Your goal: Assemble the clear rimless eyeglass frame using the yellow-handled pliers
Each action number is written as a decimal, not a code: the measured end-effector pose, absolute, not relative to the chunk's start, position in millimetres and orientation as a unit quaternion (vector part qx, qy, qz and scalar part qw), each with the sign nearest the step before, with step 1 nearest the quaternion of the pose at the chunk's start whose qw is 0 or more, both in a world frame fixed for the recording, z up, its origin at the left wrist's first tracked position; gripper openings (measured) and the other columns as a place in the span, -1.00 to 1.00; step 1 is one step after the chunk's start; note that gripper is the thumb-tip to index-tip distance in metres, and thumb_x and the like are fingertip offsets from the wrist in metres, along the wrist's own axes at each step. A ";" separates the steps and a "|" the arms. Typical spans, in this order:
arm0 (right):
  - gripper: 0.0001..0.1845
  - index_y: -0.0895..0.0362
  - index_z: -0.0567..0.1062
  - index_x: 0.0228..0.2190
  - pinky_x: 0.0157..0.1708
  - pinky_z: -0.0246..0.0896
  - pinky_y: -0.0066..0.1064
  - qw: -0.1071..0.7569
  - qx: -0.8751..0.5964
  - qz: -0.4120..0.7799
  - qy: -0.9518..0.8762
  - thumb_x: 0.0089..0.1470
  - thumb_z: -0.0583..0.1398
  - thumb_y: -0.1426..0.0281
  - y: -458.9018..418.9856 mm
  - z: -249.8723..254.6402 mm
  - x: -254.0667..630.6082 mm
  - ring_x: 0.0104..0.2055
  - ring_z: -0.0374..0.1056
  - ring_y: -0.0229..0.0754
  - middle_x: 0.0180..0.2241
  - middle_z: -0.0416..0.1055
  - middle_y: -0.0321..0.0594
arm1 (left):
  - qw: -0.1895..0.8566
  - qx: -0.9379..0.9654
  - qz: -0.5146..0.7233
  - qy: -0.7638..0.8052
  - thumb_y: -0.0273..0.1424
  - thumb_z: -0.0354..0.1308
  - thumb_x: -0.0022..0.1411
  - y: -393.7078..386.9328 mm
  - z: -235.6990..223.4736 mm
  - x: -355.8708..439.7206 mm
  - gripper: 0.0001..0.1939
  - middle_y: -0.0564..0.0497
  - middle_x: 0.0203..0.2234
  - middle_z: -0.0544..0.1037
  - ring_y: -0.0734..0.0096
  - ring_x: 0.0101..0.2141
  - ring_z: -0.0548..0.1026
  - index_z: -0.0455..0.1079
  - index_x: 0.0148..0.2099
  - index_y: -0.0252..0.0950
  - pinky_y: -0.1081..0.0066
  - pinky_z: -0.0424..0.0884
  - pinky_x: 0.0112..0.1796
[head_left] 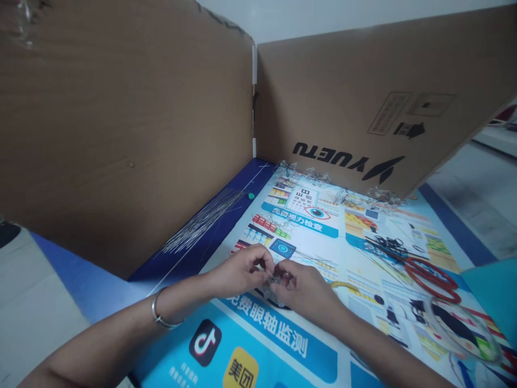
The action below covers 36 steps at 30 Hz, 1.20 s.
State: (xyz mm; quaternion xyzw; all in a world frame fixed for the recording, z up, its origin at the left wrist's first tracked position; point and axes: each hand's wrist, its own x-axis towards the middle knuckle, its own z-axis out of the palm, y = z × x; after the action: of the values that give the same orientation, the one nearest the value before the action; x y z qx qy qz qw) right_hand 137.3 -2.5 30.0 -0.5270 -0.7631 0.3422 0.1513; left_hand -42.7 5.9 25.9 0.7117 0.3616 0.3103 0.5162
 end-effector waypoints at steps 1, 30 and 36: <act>-0.91 0.08 0.41 -0.46 -0.54 -0.02 -0.46 0.161 -0.527 0.355 -0.755 -0.15 0.15 0.38 -1.4 29.4 138.2 -0.53 0.23 -0.26 -0.58 0.35 -0.36 | 0.512 0.717 0.310 0.358 -0.51 0.06 0.08 6.3 28.0 -44.1 -0.96 0.02 -0.36 0.34 0.47 -0.35 0.35 0.27 -0.34 -0.33 0.46 0.31 -0.33; -0.91 0.11 0.32 -0.58 -0.56 0.04 -0.48 0.234 -0.493 0.503 -0.670 -0.17 0.10 0.35 12.0 47.9 164.4 -0.57 0.14 -0.31 -0.64 0.19 -0.39 | 0.692 0.544 0.321 0.350 -0.29 0.24 0.05 15.1 -1.5 -36.4 -0.72 0.07 -0.45 0.35 0.54 -0.44 0.32 0.25 -0.28 -0.33 0.51 0.25 -0.44; -0.91 0.11 0.33 -0.56 -0.57 0.05 -0.48 0.252 -0.504 0.493 -0.663 -0.15 0.08 0.35 11.1 52.8 162.8 -0.58 0.14 -0.32 -0.63 0.21 -0.37 | 0.732 0.465 0.371 0.332 -0.31 0.23 0.08 7.5 -3.2 -28.5 -0.75 0.00 -0.34 0.39 0.47 -0.35 0.36 0.33 -0.22 -0.33 0.48 0.26 -0.37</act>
State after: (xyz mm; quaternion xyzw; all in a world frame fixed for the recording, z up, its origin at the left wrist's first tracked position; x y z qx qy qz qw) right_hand 162.8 11.1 52.8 -0.5039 -0.6629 0.4932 0.2518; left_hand -28.5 7.5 -3.2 0.4651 0.3320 0.3710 0.7320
